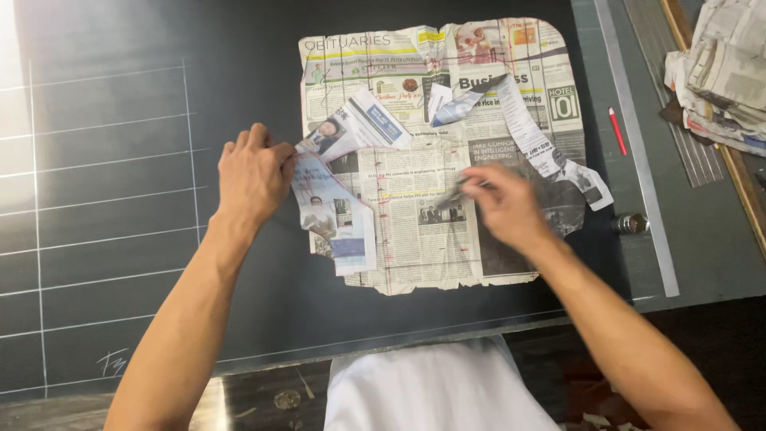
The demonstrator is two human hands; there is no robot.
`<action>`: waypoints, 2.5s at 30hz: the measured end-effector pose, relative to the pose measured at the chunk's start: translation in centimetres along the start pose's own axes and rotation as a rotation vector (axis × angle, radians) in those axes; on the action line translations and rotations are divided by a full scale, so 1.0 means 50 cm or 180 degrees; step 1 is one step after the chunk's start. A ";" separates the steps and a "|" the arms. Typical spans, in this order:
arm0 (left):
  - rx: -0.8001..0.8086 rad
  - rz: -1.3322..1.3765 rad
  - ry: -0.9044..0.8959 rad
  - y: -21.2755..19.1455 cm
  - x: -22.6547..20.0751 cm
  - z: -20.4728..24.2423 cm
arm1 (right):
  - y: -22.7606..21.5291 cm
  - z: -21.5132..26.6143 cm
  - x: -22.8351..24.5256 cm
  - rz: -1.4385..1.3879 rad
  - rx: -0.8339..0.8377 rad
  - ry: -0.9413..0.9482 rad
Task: The person uses a metal ruler and a white pencil to draw straight lines on a large dark sheet. They then place newspaper pieces on the sheet, adjust their positions, and use a tape measure to mark additional points on the sheet.
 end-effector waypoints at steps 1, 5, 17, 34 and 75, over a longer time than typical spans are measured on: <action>-0.0058 -0.0008 -0.0026 -0.007 0.004 0.000 | -0.033 0.003 -0.011 -0.0149 -0.0142 -0.0143; -0.0163 -0.0184 -0.0214 -0.046 0.038 0.014 | -0.234 0.067 -0.062 0.1278 -0.0814 -0.0318; -0.0755 -0.0539 -0.0582 -0.176 0.050 0.006 | -0.525 0.185 -0.385 0.3044 -0.1172 0.0498; -0.0547 -0.0297 -0.0986 -0.241 0.006 0.079 | -0.502 0.011 -0.519 0.3178 -0.0747 0.1230; 0.0933 0.1380 0.1094 -0.004 -1.149 -0.573 | -0.854 -0.075 -0.190 -0.0225 -0.0536 -0.0495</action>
Point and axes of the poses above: each hand's wrist, its own z-axis away from the middle knuckle, its own y-axis out of the palm, x = y × z, the point moved 5 cm from there along -z, towards the middle knuckle, and after that the axes turned 3 degrees about -x, right-handed, at the moved point
